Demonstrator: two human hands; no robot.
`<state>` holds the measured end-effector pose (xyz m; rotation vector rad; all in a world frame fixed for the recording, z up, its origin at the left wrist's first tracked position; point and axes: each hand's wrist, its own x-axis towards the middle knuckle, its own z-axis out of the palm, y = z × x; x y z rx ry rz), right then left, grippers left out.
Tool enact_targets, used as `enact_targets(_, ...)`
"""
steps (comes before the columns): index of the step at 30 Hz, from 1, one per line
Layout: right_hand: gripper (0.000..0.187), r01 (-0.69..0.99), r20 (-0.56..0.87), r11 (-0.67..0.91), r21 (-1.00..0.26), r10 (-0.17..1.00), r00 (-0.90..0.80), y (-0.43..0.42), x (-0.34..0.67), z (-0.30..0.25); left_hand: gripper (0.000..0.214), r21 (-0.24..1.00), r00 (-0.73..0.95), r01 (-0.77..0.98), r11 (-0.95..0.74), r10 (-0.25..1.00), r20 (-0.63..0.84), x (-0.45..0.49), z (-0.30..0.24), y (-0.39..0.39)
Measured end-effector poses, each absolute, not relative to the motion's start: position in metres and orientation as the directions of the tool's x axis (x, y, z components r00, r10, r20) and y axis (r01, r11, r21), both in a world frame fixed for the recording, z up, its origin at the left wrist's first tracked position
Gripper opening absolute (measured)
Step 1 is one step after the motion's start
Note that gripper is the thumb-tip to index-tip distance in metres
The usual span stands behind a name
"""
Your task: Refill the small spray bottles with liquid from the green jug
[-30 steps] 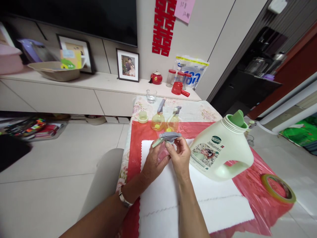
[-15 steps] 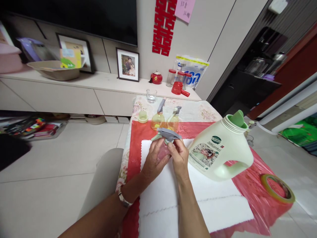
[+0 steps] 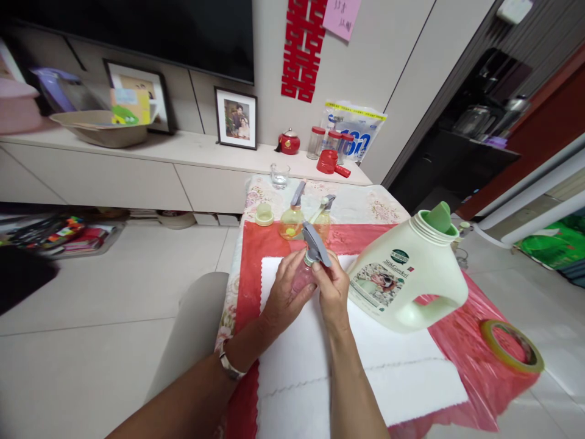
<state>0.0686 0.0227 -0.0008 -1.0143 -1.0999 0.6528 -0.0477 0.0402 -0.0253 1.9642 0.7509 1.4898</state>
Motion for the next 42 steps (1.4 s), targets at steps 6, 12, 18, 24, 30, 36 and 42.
enact_targets(6, 0.034, 0.049, 0.412, 0.426, -0.903, 0.830, 0.377, 0.020, 0.066, 0.005, 0.062, 0.733, 0.227, 0.089, -0.674, 0.731, 0.644, -0.049, -0.022, 0.040)
enact_targets(12, 0.036, 0.000, 0.386, 0.408, -0.913, 0.862, 0.328, 0.023, 0.072, -0.005, 0.061, 0.729, 0.227, 0.090, -0.678, 0.727, 0.648, -0.048, -0.024, 0.040)
enact_targets(18, 0.037, 0.016, 0.376, 0.404, -0.915, 0.837, 0.398, 0.022, 0.066, 0.000, 0.063, 0.736, 0.224, 0.123, -0.665, 0.742, 0.632, -0.047, -0.027, 0.040)
enact_targets(24, 0.038, 0.002, 0.349, 0.371, -0.929, 0.871, 0.346, 0.021, 0.064, 0.002, 0.064, 0.716, 0.217, 0.131, -0.686, 0.725, 0.654, -0.047, -0.026, 0.040)
enact_targets(30, 0.036, 0.015, 0.331, 0.364, -0.931, 0.827, 0.454, 0.024, 0.061, -0.006, 0.060, 0.732, 0.191, 0.138, -0.667, 0.743, 0.641, -0.045, -0.032, 0.040)
enact_targets(36, 0.038, 0.018, 0.309, 0.336, -0.942, 0.841, 0.443, 0.019, 0.056, -0.006, 0.058, 0.711, 0.189, 0.132, -0.690, 0.722, 0.666, -0.046, -0.032, 0.041)
enact_targets(42, 0.037, 0.016, 0.309, 0.342, -0.940, 0.828, 0.468, 0.020, 0.056, -0.005, 0.059, 0.717, 0.203, 0.145, -0.682, 0.730, 0.653, -0.047, -0.031, 0.040)
